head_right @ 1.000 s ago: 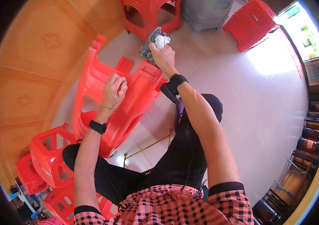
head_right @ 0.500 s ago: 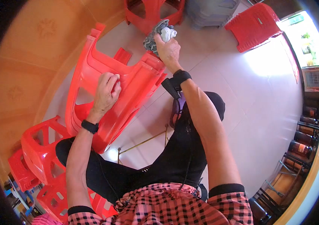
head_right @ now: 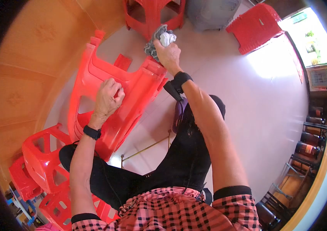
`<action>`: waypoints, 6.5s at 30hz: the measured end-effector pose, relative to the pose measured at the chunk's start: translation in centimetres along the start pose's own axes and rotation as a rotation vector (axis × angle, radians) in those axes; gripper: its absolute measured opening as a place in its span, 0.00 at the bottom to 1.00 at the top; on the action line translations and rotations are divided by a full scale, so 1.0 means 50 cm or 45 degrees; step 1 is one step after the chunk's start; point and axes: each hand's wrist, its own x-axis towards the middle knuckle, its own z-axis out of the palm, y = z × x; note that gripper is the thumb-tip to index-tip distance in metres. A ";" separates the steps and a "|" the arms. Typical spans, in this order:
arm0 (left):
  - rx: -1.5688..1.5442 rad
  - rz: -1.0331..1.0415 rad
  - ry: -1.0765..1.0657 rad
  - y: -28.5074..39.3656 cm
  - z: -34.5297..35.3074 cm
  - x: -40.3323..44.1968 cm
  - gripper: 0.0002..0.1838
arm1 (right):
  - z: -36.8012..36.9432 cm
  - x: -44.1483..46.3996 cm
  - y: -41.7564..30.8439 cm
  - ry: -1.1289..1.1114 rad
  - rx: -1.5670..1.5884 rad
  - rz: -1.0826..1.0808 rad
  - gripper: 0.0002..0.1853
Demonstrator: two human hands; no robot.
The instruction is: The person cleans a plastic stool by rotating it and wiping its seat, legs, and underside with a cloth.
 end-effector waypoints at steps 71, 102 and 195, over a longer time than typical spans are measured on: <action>-0.621 -1.194 -0.077 -0.079 0.051 -0.227 0.23 | -0.025 -0.044 0.007 0.411 0.297 -0.335 0.27; -0.049 0.357 -0.279 0.144 0.252 0.134 0.11 | -0.024 -0.012 0.096 0.332 0.031 0.061 0.30; -0.894 -1.462 0.903 -0.268 -0.007 -0.148 0.16 | 0.128 0.097 0.038 0.017 -0.031 -0.252 0.34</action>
